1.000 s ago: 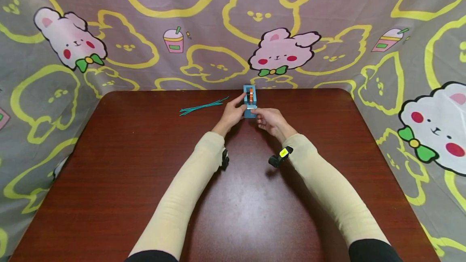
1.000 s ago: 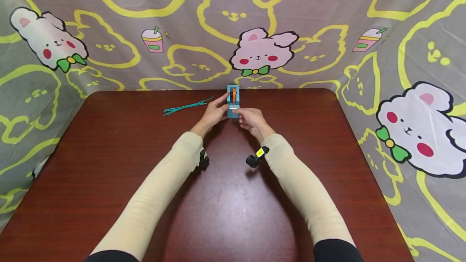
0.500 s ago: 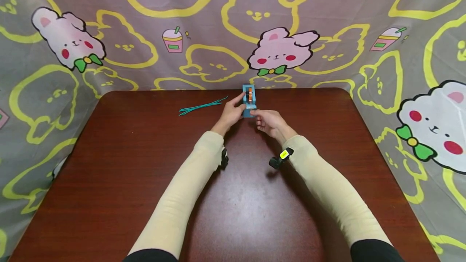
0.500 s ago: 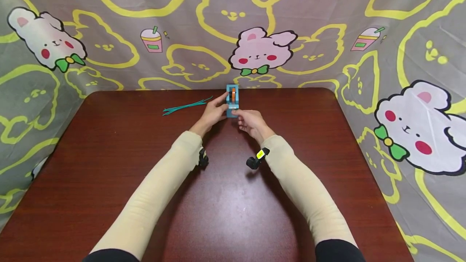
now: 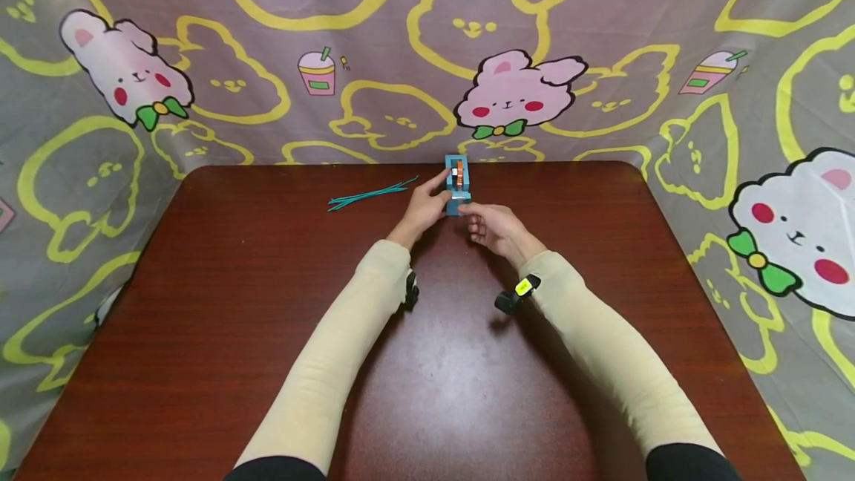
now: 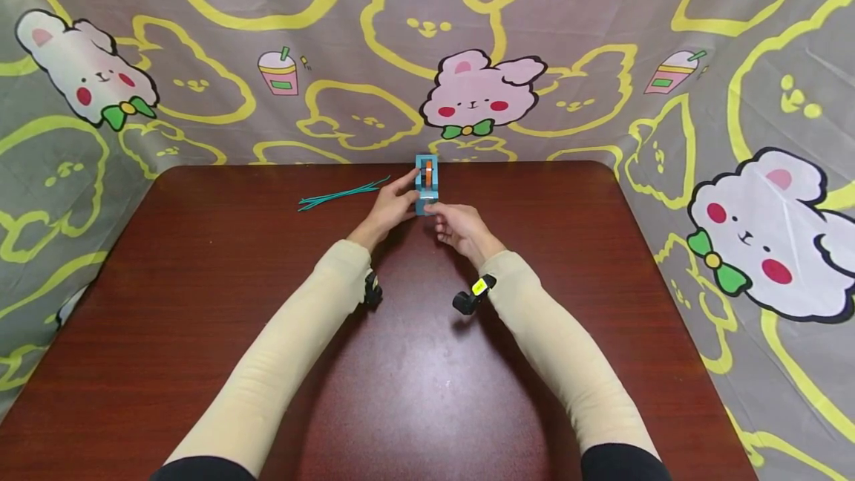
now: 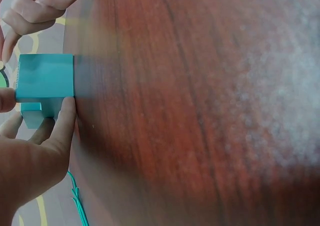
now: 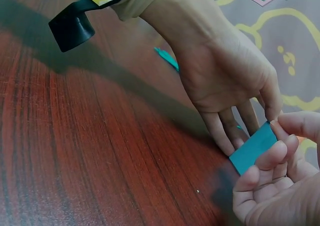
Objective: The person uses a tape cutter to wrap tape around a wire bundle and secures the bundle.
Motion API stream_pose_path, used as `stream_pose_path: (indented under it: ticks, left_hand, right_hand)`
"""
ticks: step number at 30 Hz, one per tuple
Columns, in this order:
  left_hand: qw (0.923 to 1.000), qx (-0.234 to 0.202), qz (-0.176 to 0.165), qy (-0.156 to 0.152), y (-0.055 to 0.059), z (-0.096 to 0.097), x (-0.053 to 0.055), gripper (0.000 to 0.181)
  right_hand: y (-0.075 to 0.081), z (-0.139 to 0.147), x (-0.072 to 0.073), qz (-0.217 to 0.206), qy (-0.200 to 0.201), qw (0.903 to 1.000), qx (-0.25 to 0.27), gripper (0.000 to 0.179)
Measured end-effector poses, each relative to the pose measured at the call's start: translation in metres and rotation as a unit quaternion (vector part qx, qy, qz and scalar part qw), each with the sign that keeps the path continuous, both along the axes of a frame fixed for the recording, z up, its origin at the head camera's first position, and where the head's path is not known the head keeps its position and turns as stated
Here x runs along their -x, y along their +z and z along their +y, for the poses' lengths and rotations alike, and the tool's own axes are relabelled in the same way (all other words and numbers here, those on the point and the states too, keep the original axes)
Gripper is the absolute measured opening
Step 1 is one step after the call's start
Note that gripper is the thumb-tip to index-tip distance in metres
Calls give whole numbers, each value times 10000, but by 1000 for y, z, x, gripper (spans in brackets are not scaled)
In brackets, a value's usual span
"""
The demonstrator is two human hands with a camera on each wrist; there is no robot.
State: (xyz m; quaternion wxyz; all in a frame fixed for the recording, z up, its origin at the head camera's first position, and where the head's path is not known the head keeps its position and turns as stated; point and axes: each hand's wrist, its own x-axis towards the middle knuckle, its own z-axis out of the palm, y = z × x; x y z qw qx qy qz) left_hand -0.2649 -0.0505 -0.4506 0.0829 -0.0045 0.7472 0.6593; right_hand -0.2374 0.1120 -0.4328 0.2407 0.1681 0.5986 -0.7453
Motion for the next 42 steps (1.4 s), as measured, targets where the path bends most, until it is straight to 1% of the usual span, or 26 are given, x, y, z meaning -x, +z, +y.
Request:
stream_pose_path:
  ticks: [8,15,25,32,42]
  left_hand:
    - [10000,31,-14,-25,1,0,0,54]
    - [10000,51,15,-51,-1,-1,-1,53]
    - [9999,89,64,-103,-1,-1,0,54]
    - [9999,77,34,-64,-1,-1,-1,54]
    - [9999,117,39,-54,1,0,-3,53]
  right_hand:
    - [2,1,-4,-50,54,10000,43,21]
    - [1,1,-6,-40,103,9999,118,18]
    - [-1,1,-10,-43,157,9997,167,19]
    - [0,2,-18,8,164,9996,237,16]
    - [-2,1,-20,-105,205,9994,269,17]
